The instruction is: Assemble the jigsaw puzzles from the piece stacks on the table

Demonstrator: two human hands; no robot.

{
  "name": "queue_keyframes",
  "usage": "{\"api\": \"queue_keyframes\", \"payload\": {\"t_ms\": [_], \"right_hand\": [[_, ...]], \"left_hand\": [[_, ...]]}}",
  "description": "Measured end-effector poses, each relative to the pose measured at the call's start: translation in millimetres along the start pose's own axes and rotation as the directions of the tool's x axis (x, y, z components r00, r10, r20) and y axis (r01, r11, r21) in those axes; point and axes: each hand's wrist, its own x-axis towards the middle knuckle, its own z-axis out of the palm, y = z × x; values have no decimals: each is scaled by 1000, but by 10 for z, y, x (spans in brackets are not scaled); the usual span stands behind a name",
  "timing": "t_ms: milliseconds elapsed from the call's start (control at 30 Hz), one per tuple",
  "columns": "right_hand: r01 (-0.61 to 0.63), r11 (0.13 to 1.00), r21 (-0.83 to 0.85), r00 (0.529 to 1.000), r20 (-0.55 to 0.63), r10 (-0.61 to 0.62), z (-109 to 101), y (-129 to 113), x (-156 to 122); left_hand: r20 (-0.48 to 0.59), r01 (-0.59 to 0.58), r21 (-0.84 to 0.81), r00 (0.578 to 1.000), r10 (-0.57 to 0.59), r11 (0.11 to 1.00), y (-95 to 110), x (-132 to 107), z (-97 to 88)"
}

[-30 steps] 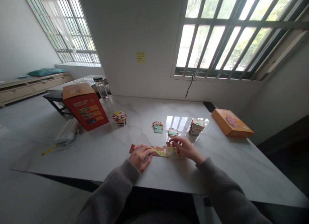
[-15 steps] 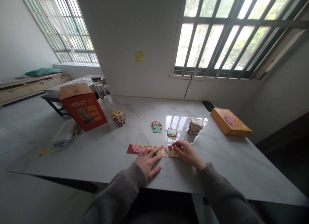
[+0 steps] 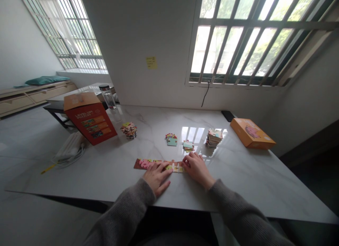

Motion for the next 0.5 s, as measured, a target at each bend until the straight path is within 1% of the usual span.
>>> {"api": "queue_keyframes", "payload": {"t_ms": [67, 133, 233, 333, 433, 500], "right_hand": [[5, 999, -32, 1000, -22, -5, 15, -20, -14], [8, 999, -48, 999, -34, -10, 33, -37, -26], [30, 998, -49, 998, -50, -33, 48, -20, -29], [77, 997, 21, 993, -93, -75, 8, 95, -31], [114, 983, 144, 985, -143, -93, -109, 276, -83], [133, 969, 209, 987, -112, -112, -208, 380, -162]], "left_hand": [[-11, -17, -21, 1000, 17, 1000, 26, 54, 14], [-10, -59, -59, 998, 59, 997, 68, 125, 36], [15, -107, -62, 994, 108, 992, 148, 223, 72], [55, -84, -5, 995, 85, 996, 213, 263, 98], [74, -72, 20, 995, 70, 997, 242, 254, 109], [78, -67, 21, 995, 65, 998, 248, 244, 108]]}}
